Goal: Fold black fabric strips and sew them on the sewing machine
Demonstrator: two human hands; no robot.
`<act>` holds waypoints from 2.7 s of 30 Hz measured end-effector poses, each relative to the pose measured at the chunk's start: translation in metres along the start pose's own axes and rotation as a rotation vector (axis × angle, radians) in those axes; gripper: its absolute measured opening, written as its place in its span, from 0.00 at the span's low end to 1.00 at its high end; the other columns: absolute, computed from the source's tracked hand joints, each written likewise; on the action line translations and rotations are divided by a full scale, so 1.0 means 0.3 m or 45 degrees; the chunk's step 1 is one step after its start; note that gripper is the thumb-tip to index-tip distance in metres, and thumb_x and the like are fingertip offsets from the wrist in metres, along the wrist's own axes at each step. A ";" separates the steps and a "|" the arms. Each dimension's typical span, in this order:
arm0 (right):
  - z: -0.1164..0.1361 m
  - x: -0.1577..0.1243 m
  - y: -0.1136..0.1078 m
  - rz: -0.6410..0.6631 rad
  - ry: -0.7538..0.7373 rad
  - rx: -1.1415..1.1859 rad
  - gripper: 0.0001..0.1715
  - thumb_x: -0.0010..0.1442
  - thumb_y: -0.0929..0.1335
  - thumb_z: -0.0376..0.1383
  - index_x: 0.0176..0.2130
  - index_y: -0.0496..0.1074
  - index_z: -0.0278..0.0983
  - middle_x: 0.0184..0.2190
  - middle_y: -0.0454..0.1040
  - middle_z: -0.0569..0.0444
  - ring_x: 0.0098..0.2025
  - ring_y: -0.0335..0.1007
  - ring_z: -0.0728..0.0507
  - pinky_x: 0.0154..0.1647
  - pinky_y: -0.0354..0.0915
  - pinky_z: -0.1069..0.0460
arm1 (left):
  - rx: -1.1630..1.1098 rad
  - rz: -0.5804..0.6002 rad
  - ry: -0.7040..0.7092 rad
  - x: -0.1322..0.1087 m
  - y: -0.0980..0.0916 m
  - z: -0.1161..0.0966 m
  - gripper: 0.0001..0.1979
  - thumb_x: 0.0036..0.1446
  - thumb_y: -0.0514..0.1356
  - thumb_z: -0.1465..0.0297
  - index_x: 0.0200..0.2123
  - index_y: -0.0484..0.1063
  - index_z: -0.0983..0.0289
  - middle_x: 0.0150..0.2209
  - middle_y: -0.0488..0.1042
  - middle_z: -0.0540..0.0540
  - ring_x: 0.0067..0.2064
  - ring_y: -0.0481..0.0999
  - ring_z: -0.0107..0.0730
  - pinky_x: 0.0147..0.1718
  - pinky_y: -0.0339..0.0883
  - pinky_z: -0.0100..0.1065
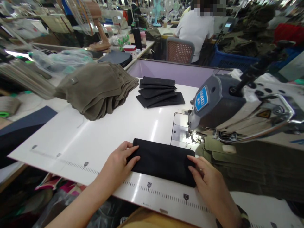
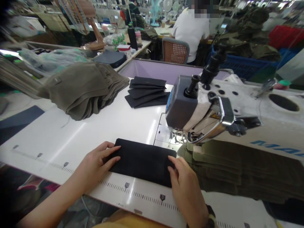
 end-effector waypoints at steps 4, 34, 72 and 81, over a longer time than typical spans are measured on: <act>0.032 0.005 -0.009 0.013 -0.049 -0.165 0.15 0.59 0.58 0.35 0.42 0.68 0.36 0.31 0.68 0.51 0.30 0.67 0.45 0.30 0.64 0.51 | 0.126 0.004 0.049 0.012 0.006 -0.012 0.16 0.57 0.48 0.65 0.40 0.71 0.66 0.34 0.68 0.55 0.32 0.71 0.30 0.33 0.69 0.32; 0.272 0.024 0.144 -0.058 -0.576 -0.562 0.21 0.52 0.69 0.36 0.45 0.67 0.28 0.47 0.65 0.39 0.54 0.57 0.36 0.56 0.55 0.41 | 0.592 -0.078 0.821 -0.028 0.142 -0.304 0.16 0.59 0.48 0.73 0.47 0.66 0.75 0.50 0.66 0.67 0.53 0.64 0.46 0.49 0.63 0.43; 0.097 0.080 -0.030 0.184 -0.930 -0.666 0.11 0.62 0.60 0.34 0.41 0.68 0.33 0.42 0.69 0.51 0.40 0.62 0.45 0.39 0.56 0.50 | 0.582 0.239 0.984 0.217 0.297 -0.521 0.14 0.58 0.52 0.70 0.46 0.67 0.71 0.48 0.67 0.64 0.50 0.66 0.42 0.49 0.60 0.41; 0.085 0.097 -0.053 0.102 -0.756 -0.692 0.13 0.59 0.64 0.37 0.44 0.68 0.35 0.34 0.68 0.51 0.37 0.62 0.44 0.33 0.55 0.51 | 0.419 0.235 0.950 0.259 0.285 -0.500 0.13 0.58 0.51 0.69 0.42 0.68 0.70 0.43 0.68 0.64 0.50 0.64 0.45 0.45 0.64 0.44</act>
Point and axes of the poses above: each hand's wrist, its own x-axis towards the middle knuckle, its own y-axis out of the palm, z = x × y, the point moved 10 cm from there along x, towards the middle knuckle
